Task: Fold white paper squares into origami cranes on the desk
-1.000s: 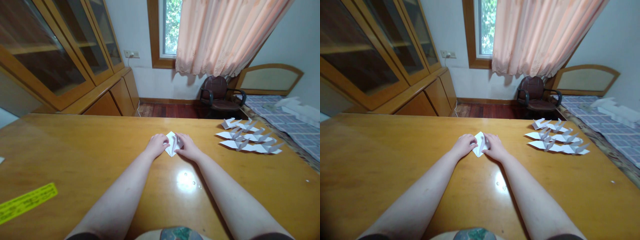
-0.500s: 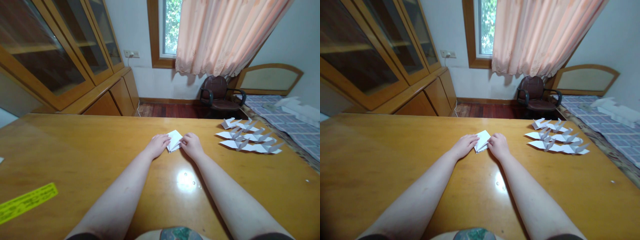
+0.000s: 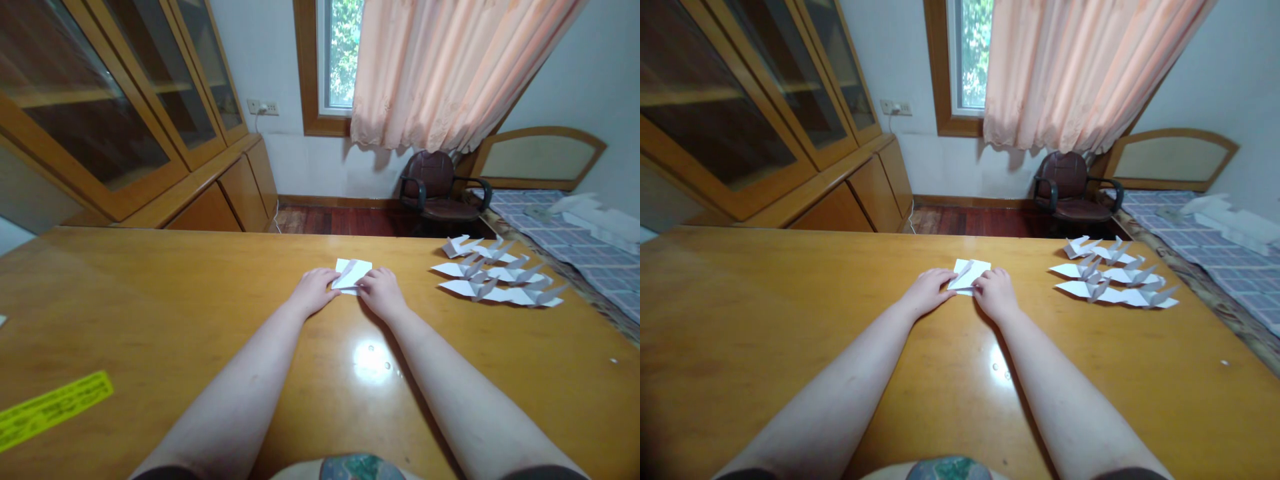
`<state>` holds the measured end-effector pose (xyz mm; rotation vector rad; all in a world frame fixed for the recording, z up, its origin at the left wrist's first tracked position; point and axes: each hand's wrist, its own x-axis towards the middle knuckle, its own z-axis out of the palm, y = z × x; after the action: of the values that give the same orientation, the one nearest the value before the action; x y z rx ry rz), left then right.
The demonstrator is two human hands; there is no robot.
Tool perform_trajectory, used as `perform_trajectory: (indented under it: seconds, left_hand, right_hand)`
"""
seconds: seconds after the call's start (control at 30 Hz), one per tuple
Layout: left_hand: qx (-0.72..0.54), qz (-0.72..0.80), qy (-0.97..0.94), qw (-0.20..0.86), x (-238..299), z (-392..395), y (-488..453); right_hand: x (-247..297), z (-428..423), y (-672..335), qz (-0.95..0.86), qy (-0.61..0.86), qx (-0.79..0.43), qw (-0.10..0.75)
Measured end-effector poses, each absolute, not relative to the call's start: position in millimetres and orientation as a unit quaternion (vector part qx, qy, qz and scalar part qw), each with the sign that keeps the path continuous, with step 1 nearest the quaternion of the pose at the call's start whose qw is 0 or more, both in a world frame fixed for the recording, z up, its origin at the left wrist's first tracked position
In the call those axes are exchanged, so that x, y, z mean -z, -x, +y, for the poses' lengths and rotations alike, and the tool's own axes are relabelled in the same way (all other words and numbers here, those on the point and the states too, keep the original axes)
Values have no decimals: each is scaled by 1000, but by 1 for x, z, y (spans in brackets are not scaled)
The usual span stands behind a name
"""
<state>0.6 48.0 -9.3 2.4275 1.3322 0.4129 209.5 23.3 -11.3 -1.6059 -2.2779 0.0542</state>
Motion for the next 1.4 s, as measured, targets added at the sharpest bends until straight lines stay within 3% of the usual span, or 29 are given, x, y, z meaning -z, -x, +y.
perform_trajectory:
  seconds: [0.67,1.4]
  left_hand:
    - [-195,501,-828,161,15,50,-2]
    - [-175,497,-839,137,11,50,-3]
  right_hand:
    - [26,29,-207,-797,497,-58,338]
    - [21,25,-207,-815,476,-60,326]
